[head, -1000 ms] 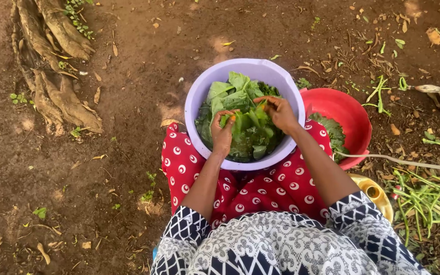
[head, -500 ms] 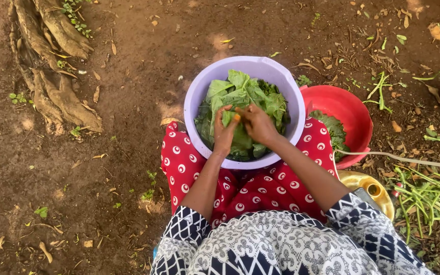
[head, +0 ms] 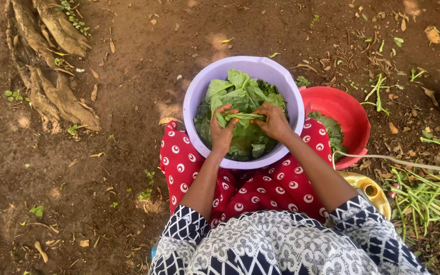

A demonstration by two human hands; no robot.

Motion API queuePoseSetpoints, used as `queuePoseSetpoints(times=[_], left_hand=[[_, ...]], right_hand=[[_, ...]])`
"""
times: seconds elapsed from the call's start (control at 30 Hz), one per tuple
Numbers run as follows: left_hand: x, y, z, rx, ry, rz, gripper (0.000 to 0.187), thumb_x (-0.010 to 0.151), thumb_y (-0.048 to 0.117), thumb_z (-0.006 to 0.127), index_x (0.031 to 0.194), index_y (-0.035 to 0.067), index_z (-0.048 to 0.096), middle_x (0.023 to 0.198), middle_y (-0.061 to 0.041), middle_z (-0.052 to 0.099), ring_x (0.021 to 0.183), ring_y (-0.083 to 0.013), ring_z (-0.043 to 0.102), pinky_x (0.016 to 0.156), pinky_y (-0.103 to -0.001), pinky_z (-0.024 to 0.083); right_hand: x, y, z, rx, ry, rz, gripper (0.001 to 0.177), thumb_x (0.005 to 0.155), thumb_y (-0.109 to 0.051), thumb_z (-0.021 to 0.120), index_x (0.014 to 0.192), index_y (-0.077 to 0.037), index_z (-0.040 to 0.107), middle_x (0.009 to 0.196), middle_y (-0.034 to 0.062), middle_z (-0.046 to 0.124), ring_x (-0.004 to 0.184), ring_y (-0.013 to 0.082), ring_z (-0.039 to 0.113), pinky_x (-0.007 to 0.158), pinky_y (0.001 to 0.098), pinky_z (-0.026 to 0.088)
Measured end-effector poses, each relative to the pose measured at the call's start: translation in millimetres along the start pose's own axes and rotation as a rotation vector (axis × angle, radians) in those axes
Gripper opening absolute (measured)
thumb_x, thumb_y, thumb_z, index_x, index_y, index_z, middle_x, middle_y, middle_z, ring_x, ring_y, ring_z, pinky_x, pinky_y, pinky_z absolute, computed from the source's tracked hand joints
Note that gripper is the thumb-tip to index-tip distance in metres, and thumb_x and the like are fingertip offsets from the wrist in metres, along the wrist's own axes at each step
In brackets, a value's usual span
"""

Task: Washing green leafy vegetables in a basin of water and transferring them to another basin

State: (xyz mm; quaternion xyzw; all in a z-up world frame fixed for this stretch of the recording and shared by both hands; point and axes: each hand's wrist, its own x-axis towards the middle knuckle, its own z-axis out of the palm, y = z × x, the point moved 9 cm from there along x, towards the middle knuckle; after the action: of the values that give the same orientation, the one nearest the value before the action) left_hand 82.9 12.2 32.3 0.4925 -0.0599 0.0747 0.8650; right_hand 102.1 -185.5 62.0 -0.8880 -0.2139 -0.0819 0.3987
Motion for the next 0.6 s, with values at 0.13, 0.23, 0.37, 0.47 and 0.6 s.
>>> queuePoseSetpoints(times=[0.13, 0.23, 0.37, 0.47, 0.6], left_hand=[[-7, -49, -43, 0.27, 0.13, -0.186, 0.049, 0.095, 0.021, 0.086, 0.136, 0.008, 0.063, 0.124, -0.012, 0.074, 0.114, -0.0242, 0.07, 0.094, -0.047, 0.059], [-15, -28, -10, -0.01, 0.173, -0.386, 0.04, 0.092, 0.019, 0.089, 0.113, 0.008, 0.057, 0.103, -0.004, 0.063, 0.103, -0.0266, 0.072, 0.097, -0.061, 0.056], [0, -80, -17, -0.102, 0.075, -0.359, 0.013, 0.093, 0.009, 0.088, 0.1, 0.001, 0.08, 0.093, -0.011, 0.078, 0.088, -0.0165, 0.075, 0.085, -0.039, 0.059], [-2, -40, -7, 0.002, 0.04, -0.215, 0.039, 0.107, -0.004, 0.064, 0.145, 0.003, 0.06, 0.143, -0.02, 0.068, 0.14, -0.0341, 0.057, 0.117, -0.048, 0.042], [-5, -60, -35, 0.187, 0.147, -0.317, 0.053, 0.106, 0.012, 0.072, 0.154, 0.009, 0.048, 0.127, -0.006, 0.07, 0.1, -0.0121, 0.059, 0.092, -0.044, 0.054]], right_hand=[[-2, -19, -7, -0.21, 0.181, -0.066, 0.032, 0.078, -0.016, 0.087, 0.109, -0.024, 0.082, 0.097, 0.003, 0.072, 0.094, 0.0308, 0.073, 0.08, 0.0426, 0.057], [-6, -29, 5, -0.455, 0.253, -0.261, 0.025, 0.083, -0.015, 0.077, 0.107, -0.02, 0.071, 0.094, 0.0044, 0.064, 0.094, 0.0308, 0.067, 0.082, 0.0457, 0.053], [-20, -47, 48, -0.536, 0.105, -0.491, 0.014, 0.102, -0.014, 0.06, 0.114, -0.011, 0.067, 0.106, 0.0082, 0.068, 0.107, 0.0302, 0.068, 0.1, 0.0467, 0.048], [-15, -97, 18, -0.168, -0.232, -0.225, 0.044, 0.081, -0.022, 0.09, 0.117, -0.002, 0.076, 0.116, 0.0198, 0.075, 0.115, 0.0468, 0.07, 0.114, 0.0762, 0.033], [0, -48, -11, -0.002, 0.025, -0.127, 0.014, 0.092, -0.015, 0.083, 0.102, -0.006, 0.08, 0.095, 0.0172, 0.076, 0.086, 0.0384, 0.074, 0.082, 0.0505, 0.056]])
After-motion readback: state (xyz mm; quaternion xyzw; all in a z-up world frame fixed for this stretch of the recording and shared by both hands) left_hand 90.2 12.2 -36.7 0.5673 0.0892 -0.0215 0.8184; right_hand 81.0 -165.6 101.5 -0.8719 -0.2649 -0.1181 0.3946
